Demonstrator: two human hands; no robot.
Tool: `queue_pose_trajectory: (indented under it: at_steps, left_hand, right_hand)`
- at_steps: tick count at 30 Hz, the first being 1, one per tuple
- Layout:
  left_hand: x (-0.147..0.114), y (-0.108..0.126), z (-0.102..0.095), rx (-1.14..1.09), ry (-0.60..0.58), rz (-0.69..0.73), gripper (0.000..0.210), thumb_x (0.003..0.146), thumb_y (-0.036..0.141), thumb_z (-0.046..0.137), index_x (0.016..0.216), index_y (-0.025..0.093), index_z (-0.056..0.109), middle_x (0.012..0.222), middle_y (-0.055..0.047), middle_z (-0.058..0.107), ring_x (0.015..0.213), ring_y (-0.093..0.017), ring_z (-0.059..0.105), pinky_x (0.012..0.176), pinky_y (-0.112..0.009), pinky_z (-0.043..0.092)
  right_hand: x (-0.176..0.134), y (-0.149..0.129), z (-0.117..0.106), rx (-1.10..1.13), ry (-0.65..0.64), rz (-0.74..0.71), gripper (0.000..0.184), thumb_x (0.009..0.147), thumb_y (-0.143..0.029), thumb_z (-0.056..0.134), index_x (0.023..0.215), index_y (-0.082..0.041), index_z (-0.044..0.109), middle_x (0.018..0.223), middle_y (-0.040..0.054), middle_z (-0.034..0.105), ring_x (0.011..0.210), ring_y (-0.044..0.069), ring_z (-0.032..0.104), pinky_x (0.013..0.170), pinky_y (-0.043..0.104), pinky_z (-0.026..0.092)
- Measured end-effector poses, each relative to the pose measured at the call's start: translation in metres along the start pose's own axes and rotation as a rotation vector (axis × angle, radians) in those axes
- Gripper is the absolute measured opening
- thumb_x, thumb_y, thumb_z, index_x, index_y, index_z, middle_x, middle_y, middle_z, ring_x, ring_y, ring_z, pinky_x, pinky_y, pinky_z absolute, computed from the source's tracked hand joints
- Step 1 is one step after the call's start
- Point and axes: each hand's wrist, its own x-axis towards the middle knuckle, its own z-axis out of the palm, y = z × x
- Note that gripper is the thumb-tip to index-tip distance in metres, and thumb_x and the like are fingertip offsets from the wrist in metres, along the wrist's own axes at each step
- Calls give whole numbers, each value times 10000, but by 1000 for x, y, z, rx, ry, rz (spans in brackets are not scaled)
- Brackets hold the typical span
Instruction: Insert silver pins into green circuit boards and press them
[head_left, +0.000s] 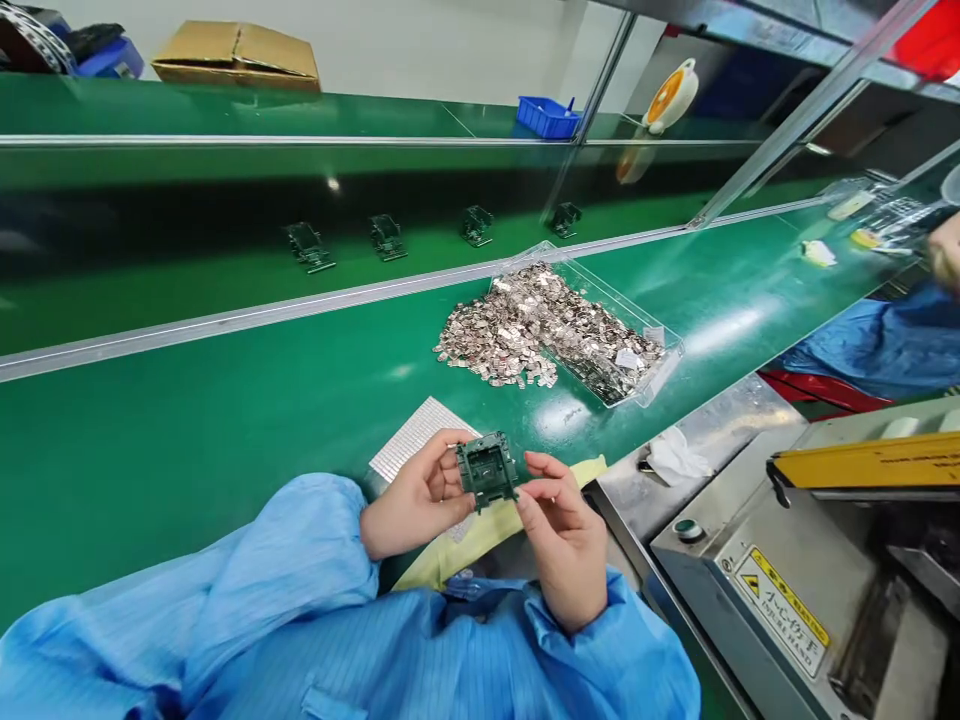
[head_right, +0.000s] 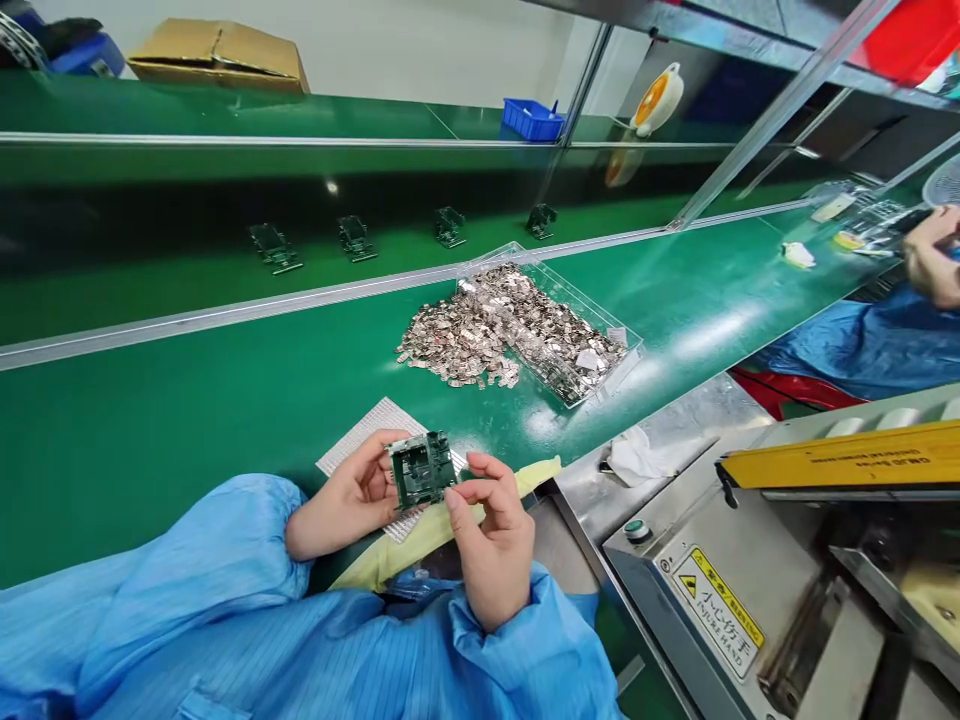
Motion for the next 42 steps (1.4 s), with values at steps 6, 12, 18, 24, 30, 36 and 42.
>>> queue_pose_trajectory:
  at_steps: [6, 12, 18, 24, 30, 36, 42]
  left_hand:
    - [-6, 0, -5, 106, -29, 71, 419, 798, 217, 696, 1151, 233, 471, 976, -26, 617, 823, -97, 624, 724, -176, 490]
    - [-9, 1, -6, 203, -39, 77, 414, 833, 178, 643, 1206, 239, 474, 1026, -41, 621, 805, -85, 606, 729, -168, 487]
    - [-10, -3, -6, 236, -39, 134, 340, 867, 216, 610, 1184, 248, 491, 1021, -34, 616, 836, -99, 606, 732, -175, 494]
    - [-12, -6, -1, 346, 57, 165, 242, 904, 261, 559, 1138, 246, 497, 965, -24, 616, 833, -110, 597, 722, -187, 484]
    - [-15, -6, 1, 384, 120, 159, 225, 907, 272, 543, 1125, 249, 492, 904, -12, 603, 788, -113, 580, 683, -188, 465]
    - [-18, -5, 5, 408, 175, 141, 217, 889, 259, 550, 1098, 223, 505, 910, -26, 589, 791, -132, 577, 678, -209, 469]
    - [-17, -5, 7, 356, 182, 120, 225, 873, 224, 557, 1091, 209, 505, 918, -31, 583, 785, -135, 575, 679, -214, 469]
  right_hand:
    - [0, 8, 16, -51, -4, -31, 35, 761, -239, 695, 745, -212, 681, 1152, 102, 594, 1125, 281, 538, 950, 449, 391]
    - [1, 6, 23, -109, -11, -46, 83, 788, -255, 678, 729, -199, 662, 1137, 100, 583, 1097, 263, 548, 917, 413, 412]
    - [0, 8, 28, -128, 23, -62, 112, 794, -254, 671, 707, -193, 635, 1000, 83, 587, 981, 229, 566, 810, 344, 449]
    - [-4, 8, 33, 66, -6, 58, 103, 809, -256, 652, 756, -192, 589, 899, 51, 582, 804, 173, 573, 671, 274, 473]
    - [-4, 4, 41, 238, 24, 161, 130, 725, -199, 704, 735, -195, 575, 748, -4, 577, 664, 128, 545, 588, 220, 456]
    - [-5, 6, 42, 306, 9, 218, 131, 704, -207, 712, 716, -190, 583, 706, -5, 592, 640, 128, 528, 570, 219, 440]
    - [-9, 8, 42, 356, -2, 249, 124, 718, -236, 701, 735, -198, 585, 703, -9, 603, 636, 128, 525, 565, 219, 428]
